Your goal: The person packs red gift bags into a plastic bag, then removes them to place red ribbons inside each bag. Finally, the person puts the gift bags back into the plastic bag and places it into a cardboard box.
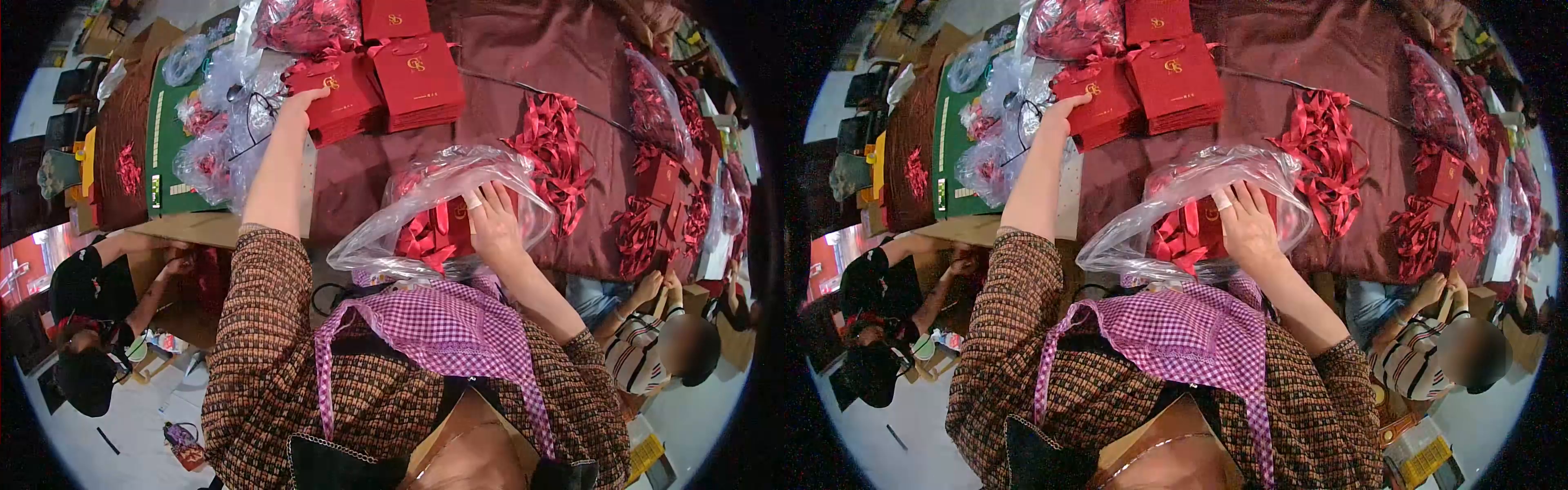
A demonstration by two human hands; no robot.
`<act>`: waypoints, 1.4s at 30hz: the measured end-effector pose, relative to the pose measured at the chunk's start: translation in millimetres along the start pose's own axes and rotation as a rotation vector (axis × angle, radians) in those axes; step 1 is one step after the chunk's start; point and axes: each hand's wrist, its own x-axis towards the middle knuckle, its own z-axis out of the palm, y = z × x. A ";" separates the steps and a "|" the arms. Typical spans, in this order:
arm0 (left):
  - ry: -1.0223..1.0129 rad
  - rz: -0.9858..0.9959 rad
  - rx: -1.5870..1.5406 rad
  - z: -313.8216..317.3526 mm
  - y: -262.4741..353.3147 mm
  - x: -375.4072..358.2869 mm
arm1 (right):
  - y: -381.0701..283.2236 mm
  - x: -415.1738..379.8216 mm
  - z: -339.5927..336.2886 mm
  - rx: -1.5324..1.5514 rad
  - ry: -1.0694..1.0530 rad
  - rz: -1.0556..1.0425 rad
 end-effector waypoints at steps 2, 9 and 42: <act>-0.036 0.007 -0.008 -2.2 -0.6 -4.0 | 0.6 0.7 0.6 0.009 0.001 0.015; -0.004 0.023 0.008 2.6 0.4 -20.8 | 3.6 -0.6 1.8 0.003 -0.002 0.003; 0.239 0.530 1.687 10.1 -33.0 -161.7 | 18.2 -1.7 13.4 0.034 0.102 -0.002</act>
